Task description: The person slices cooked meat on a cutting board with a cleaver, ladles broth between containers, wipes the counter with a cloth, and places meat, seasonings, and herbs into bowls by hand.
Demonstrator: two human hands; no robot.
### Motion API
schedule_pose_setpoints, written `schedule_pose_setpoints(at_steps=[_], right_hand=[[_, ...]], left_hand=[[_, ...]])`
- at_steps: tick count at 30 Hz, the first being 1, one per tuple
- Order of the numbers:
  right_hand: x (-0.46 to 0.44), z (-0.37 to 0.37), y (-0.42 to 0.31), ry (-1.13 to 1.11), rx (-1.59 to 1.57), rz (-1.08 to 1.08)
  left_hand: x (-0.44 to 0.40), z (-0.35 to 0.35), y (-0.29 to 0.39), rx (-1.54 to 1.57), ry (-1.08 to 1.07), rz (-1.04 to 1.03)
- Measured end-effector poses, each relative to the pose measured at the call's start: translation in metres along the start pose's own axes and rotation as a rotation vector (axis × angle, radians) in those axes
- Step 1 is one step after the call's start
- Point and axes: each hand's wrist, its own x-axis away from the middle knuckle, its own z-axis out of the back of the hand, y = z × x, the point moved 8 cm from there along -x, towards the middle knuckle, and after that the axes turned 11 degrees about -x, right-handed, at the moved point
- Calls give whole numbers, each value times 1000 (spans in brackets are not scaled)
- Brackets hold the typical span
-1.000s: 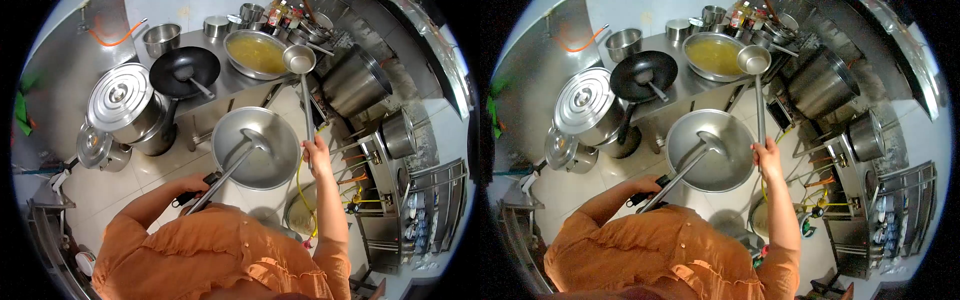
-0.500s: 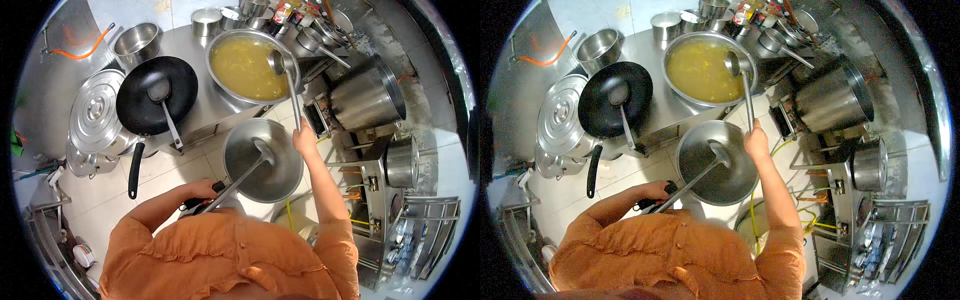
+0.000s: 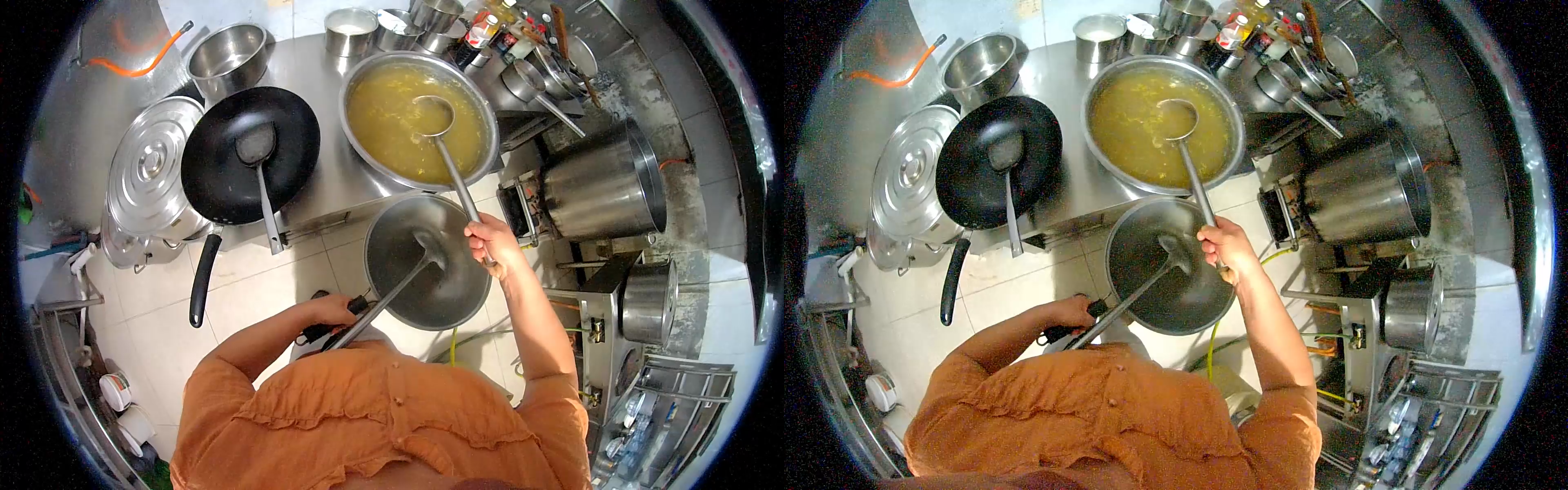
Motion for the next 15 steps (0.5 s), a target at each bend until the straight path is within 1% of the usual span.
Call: schedule_pose_setpoints(at_steps=[1, 4, 8, 9, 11, 12, 13, 14, 15], right_hand=[[5, -1, 2, 10, -157, -58], [17, -3, 8, -53, -415, -87], [51, -1, 9, -109, -446, -37], [60, 2, 12, -104, -505, -37], [83, 9, 13, -75, -501, -8], [96, 12, 14, -56, -502, 0], [111, 20, 16, 15, -470, 27], [126, 23, 19, 20, -515, 45], [141, 27, 22, 11, -524, 63]], left_hand=[[-2, 0, -1, 23, 20, -7], [-1, 7, 4, 19, 33, -14], [-3, 8, 10, -21, -23, -30], [-8, 9, 5, -17, -17, -16], [-22, 8, -8, -8, -10, 11], [-15, 14, 9, -65, 1, -9], [-21, 17, 9, -52, 41, -28], [-27, 18, 6, -36, 74, -38], [-31, 19, 5, -101, 78, -34]])
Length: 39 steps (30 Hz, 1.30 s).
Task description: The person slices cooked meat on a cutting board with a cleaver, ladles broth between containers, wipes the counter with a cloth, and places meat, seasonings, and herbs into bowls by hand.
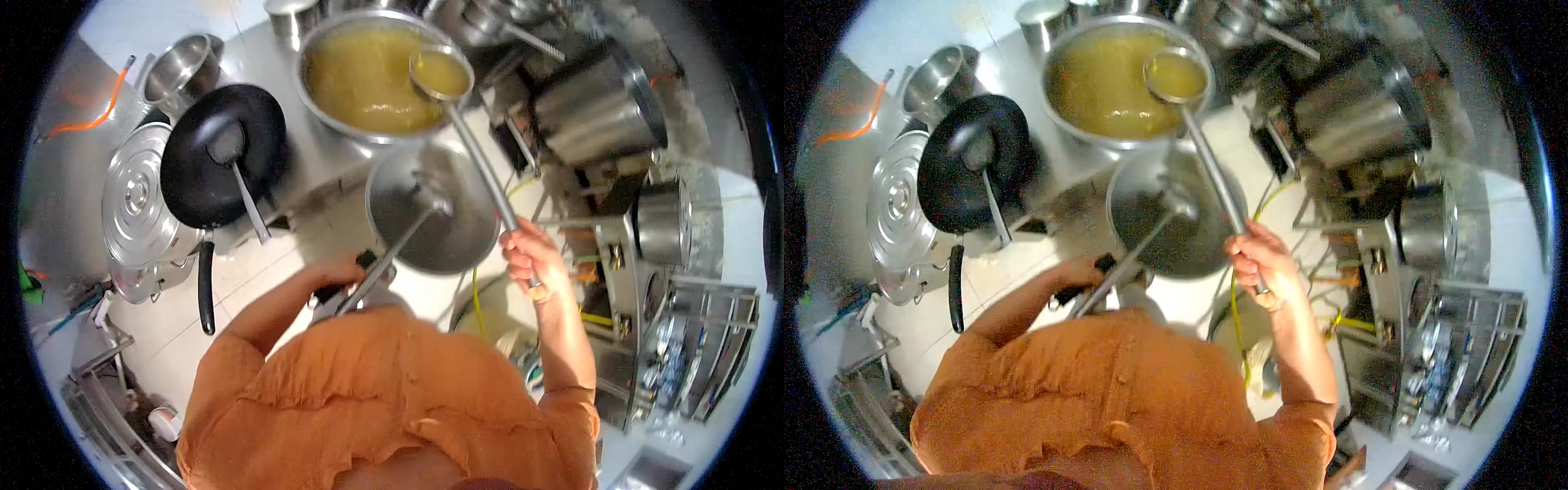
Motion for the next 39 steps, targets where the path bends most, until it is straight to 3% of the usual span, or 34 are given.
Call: schedule_pose_setpoints(at_steps=[3, 11, 18, 29, 35, 39], right_hand=[[46, -4, 5, 31, -30, 36], [125, 54, 38, 302, 23, 138], [134, 88, 63, 477, 164, 126], [138, 110, 70, 568, 365, 182], [143, 121, 72, 676, 696, 180], [145, 112, 65, 658, 1275, 430]], left_hand=[[-14, 0, -4, 34, -109, 24], [-23, 8, 39, -6, -114, -30], [-17, 5, 71, 23, -196, -188], [-33, 1, 53, 14, -219, -162], [-21, 4, 66, 33, -229, -188], [-19, 9, 69, -33, -170, -222]])
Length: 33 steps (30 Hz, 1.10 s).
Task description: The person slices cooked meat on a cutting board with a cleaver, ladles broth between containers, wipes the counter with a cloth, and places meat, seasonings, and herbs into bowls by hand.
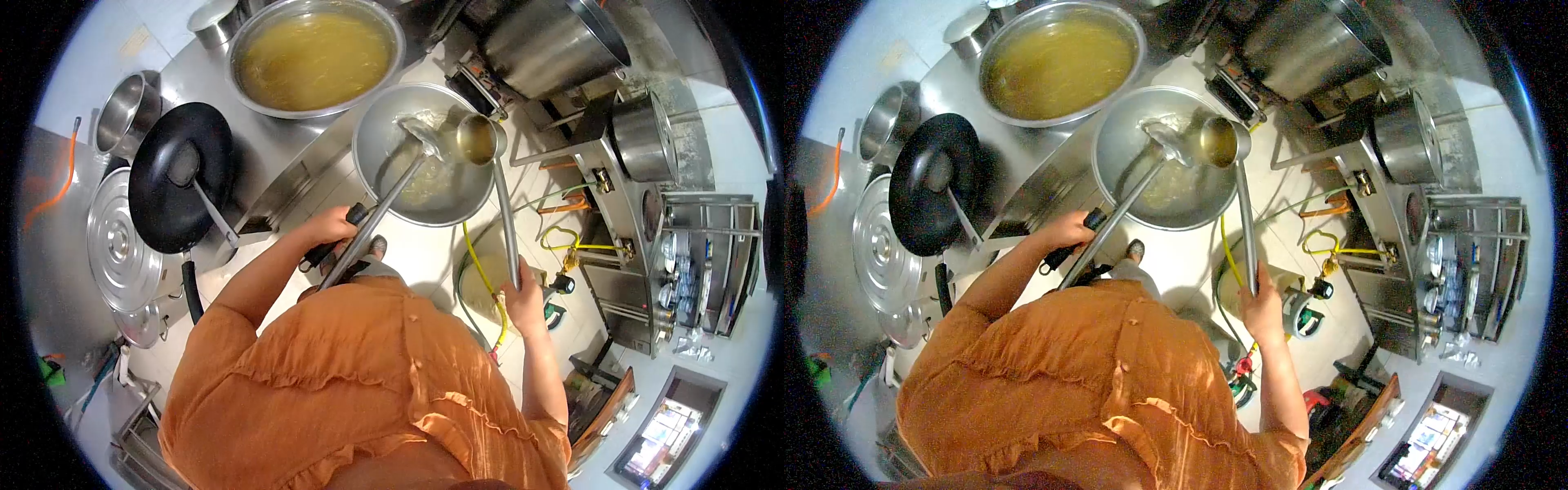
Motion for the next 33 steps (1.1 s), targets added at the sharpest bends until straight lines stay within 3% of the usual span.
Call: schedule_pose_setpoints(at_steps=[4, 7, 11, 14, 17, 18, 19, 22, 25, 28, 32, 33], right_hand=[[3, -2, 3, 53, 288, 76], [-1, -2, 1, -2, 635, -77], [-21, 10, -28, 67, 341, 174], [-62, 5, -68, -49, -32, 100], [-118, -24, -109, -156, -182, 99], [-135, -34, -135, -119, -46, 342], [-158, -46, -133, -145, -10, 305], [-205, -79, -168, -142, 164, 519], [-242, -104, -174, -142, 353, 455], [-250, -125, -179, -240, 359, 481], [-249, -152, -168, -361, 136, 603], [-251, -158, -163, -487, -76, 393]], left_hand=[[8, 4, 7, -27, 9, 80], [1, 2, -9, 37, 56, 73], [9, 12, -3, -280, 21, 257], [1, 12, -21, -237, 72, 226], [2, 11, -24, -151, 109, 214], [-1, 11, -29, -80, 132, 208], [7, 16, -16, -194, 114, 218], [3, 12, -30, -87, 158, 209], [3, 10, -34, -58, 111, 259], [8, 14, -27, -72, 125, 243], [8, 12, -26, -73, 103, 239], [7, 11, -26, -68, 93, 246]])
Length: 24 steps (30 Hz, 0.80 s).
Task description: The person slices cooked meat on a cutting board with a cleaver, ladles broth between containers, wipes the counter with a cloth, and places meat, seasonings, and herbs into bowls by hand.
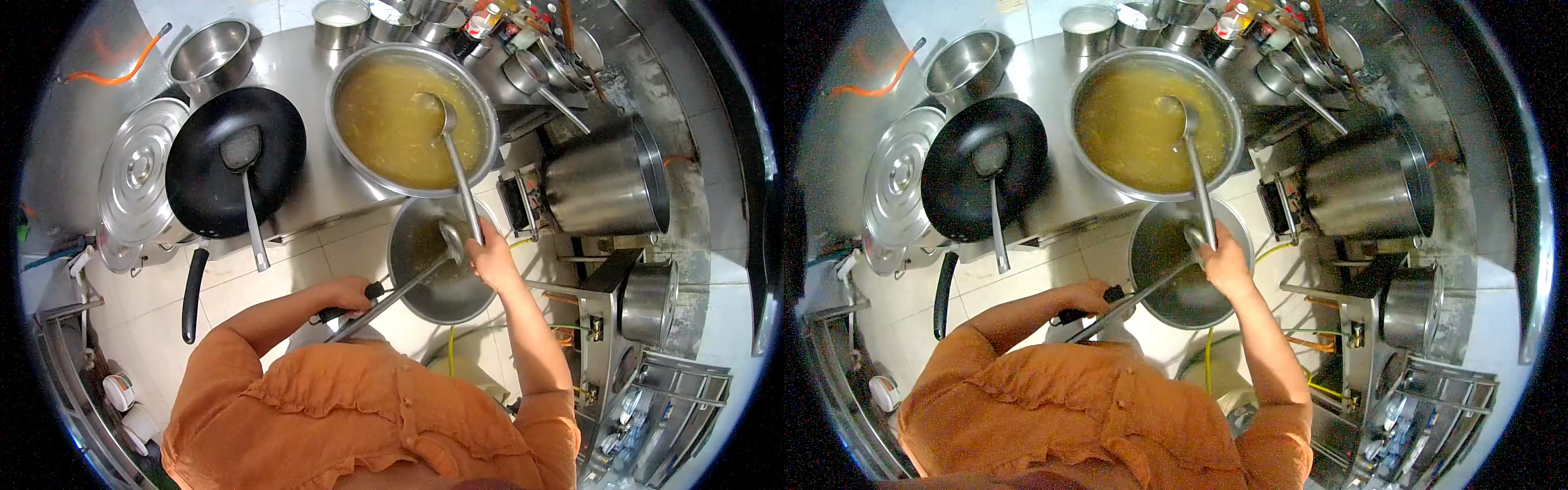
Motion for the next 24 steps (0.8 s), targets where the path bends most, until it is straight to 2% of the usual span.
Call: schedule_pose_setpoints(at_steps=[3, 7, 8, 11, 14, 17, 18, 20, 21, 22, 24], right_hand=[[14, -15, -15, -84, -847, -448], [30, -24, -20, -175, -1458, -595], [35, -25, -15, -207, -1529, -597], [50, -22, -28, -241, -1575, -543], [72, -10, -35, -222, -1561, -502], [98, 8, -38, -153, -1534, -489], [109, 15, -36, -114, -1513, -477], [135, 27, -30, -12, -1506, -451], [149, 32, -27, 6, -1520, -430], [162, 35, -27, 34, -1530, -434], [188, 43, -33, 112, -1517, -443]], left_hand=[[-5, -5, -5, 60, -4, 7], [-13, -5, -7, -14, 52, -6], [-14, -8, -7, -35, -6, -28], [-17, -8, -12, -60, -30, 34], [-34, -19, -28, 93, 2, -24], [-42, -15, -31, -23, 84, -35], [-41, -9, -25, -45, 169, -76], [-22, -1, -1, 37, 117, -28], [-41, -14, -21, 75, 20, -27], [-29, -5, -7, 58, 82, -9], [-10, 2, 24, 53, -36, 10]])
